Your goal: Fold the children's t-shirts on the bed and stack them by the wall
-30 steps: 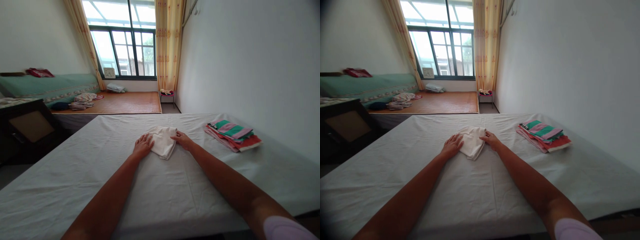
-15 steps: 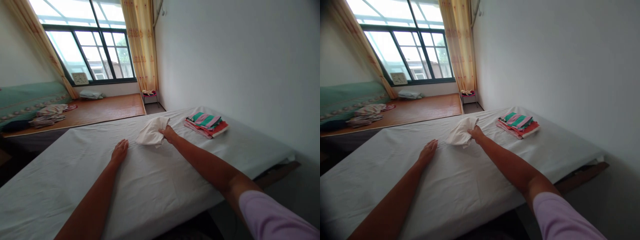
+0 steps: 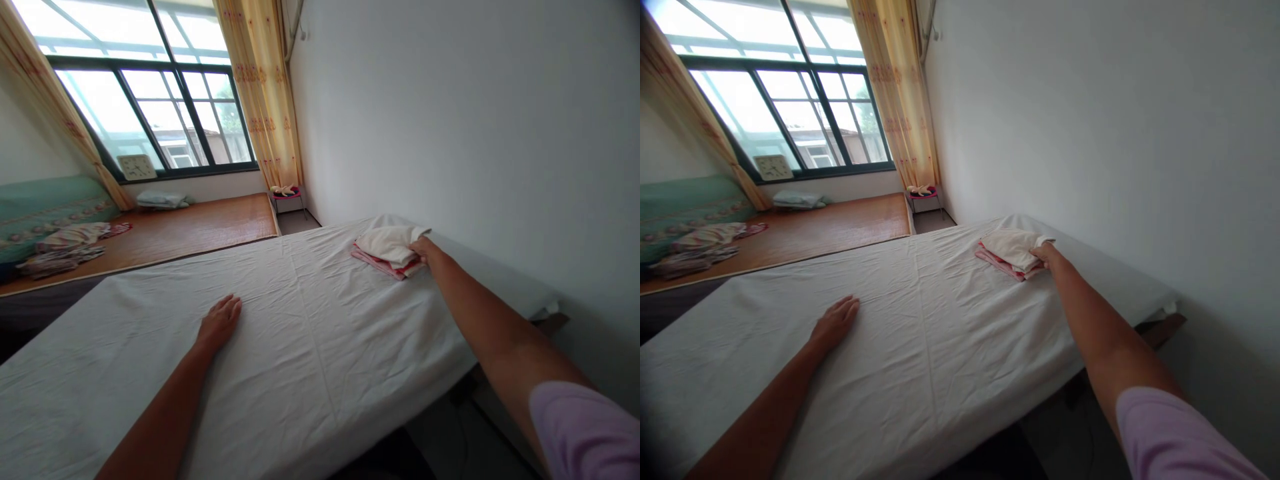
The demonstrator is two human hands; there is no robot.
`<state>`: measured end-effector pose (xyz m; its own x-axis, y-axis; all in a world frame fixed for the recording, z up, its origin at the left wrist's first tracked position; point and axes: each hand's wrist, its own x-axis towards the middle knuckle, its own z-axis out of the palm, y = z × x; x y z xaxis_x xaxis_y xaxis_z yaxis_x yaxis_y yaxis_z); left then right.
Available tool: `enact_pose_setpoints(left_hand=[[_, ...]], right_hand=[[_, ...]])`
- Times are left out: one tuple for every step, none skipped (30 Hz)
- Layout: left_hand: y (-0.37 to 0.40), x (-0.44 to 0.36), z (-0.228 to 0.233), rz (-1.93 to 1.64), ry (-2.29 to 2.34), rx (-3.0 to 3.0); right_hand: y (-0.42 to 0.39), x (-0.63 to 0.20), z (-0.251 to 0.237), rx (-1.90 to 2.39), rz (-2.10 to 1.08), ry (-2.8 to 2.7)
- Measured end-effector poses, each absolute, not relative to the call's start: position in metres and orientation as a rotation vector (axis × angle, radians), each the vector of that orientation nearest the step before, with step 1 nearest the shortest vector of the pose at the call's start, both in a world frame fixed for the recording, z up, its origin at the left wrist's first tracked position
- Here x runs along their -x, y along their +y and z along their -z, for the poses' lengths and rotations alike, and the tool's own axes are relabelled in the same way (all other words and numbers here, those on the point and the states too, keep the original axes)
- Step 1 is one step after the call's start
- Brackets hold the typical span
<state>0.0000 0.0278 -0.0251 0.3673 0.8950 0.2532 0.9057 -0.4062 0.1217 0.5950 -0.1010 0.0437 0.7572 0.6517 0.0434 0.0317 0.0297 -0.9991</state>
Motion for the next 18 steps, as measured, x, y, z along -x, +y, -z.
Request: enact_pose_setpoints(left_hand=[[0.027,-0.001,0.024,0.413,-1.68,2.561],[0.026,-0.001,0.023,0.395,-1.671,2.558],[0.025,-0.002,0.022,0.382,-1.663,2.557],[0.024,-0.002,0.021,0.372,-1.66,2.556],[0.023,-0.003,0.02,0.364,-1.661,2.554],[0.022,-0.003,0.02,0.356,-1.666,2.551],[0.022,-0.004,0.02,0.348,-1.673,2.545],[0.021,-0.004,0.019,0.34,-1.677,2.541],[0.021,-0.004,0.019,0.336,-1.678,2.54],[0.021,-0.004,0.019,0.337,-1.677,2.541],[0.02,-0.004,0.019,0.346,-1.675,2.543],[0.02,-0.004,0.02,0.359,-1.669,2.546],[0.02,-0.005,0.02,0.375,-1.666,2.547],[0.019,-0.005,0.02,0.392,-1.665,2.545],[0.019,-0.005,0.021,0.406,-1.665,2.542],[0.018,-0.005,0.021,0.417,-1.664,2.539],[0.018,-0.005,0.021,0.424,-1.66,2.539],[0.017,-0.005,0.022,0.428,-1.655,2.541]], right_hand=[[-0.111,-0.602,-0.033,1.516,-0.563,-0.563],[-0.119,-0.608,-0.025,1.538,-0.588,-0.542],[-0.125,-0.611,-0.02,1.565,-0.559,-0.539],[-0.13,-0.614,-0.017,1.615,-0.472,-0.537],[-0.132,-0.616,-0.018,1.689,-0.324,-0.537],[-0.132,-0.617,-0.02,1.779,-0.123,-0.541],[-0.131,-0.617,-0.025,1.866,0.102,-0.557],[-0.129,-0.616,-0.03,1.937,0.315,-0.595],[-0.126,-0.613,-0.036,1.982,0.482,-0.666],[-0.121,-0.609,-0.041,2.002,0.603,-0.779],[-0.116,-0.604,-0.045,2.005,0.681,-0.922],[-0.111,-0.597,-0.047,2.003,0.719,-1.075],[-0.105,-0.59,-0.046,2.014,0.719,-1.221],[-0.1,-0.583,-0.042,2.04,0.691,-1.343],[-0.095,-0.575,-0.035,2.076,0.643,-1.435],[-0.091,-0.569,-0.026,2.115,0.597,-1.485],[-0.088,-0.563,-0.016,2.145,0.564,-1.499],[-0.085,-0.559,-0.007,2.157,0.551,-1.491]])
